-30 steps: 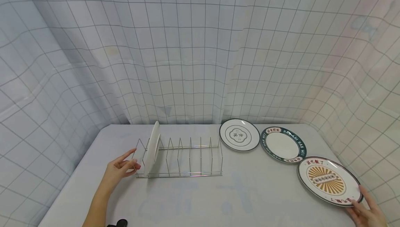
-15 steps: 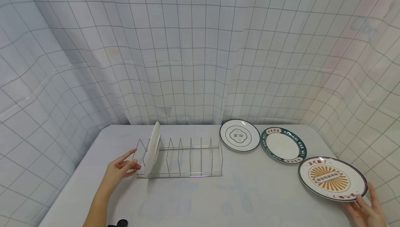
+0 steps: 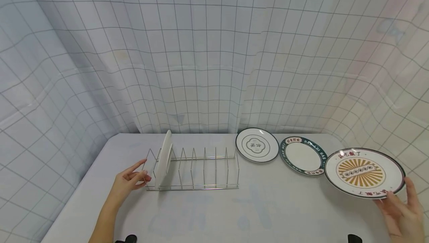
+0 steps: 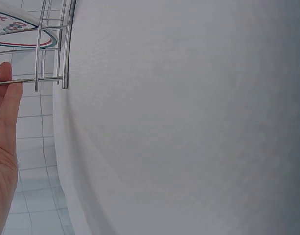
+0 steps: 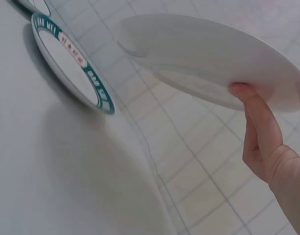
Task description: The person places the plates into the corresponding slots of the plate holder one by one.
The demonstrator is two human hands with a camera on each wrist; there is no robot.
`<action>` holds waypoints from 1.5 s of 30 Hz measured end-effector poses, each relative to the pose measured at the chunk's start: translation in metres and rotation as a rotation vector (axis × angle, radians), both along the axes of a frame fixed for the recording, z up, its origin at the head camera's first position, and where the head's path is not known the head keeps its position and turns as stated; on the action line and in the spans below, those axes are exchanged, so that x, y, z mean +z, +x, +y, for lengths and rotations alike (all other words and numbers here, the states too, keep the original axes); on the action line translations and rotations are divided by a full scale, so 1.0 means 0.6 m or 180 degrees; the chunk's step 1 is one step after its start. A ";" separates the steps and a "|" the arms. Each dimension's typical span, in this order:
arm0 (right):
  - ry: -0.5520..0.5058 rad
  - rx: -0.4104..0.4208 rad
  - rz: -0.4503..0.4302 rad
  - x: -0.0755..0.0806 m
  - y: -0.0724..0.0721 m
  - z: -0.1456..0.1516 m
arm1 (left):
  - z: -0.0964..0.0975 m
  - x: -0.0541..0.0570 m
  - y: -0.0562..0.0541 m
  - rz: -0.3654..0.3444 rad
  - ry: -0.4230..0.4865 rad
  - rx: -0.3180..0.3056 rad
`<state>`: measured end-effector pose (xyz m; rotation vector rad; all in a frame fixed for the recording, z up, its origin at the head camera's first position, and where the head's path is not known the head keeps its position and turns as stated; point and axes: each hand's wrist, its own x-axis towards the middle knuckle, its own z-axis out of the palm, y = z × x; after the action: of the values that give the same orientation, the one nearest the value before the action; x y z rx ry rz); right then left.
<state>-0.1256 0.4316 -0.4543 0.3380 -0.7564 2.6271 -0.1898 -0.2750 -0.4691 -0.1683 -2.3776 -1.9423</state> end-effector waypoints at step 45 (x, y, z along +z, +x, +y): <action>0.1657 0.1627 -0.0701 0.154 -0.196 -0.558 | 0.002 0.003 0.002 -0.0071 -0.0063 0.0080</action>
<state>-0.2434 0.0966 -0.3621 0.4319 -1.6238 2.9225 -0.1886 -0.2736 -0.4673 -0.1177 -2.4014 -1.9203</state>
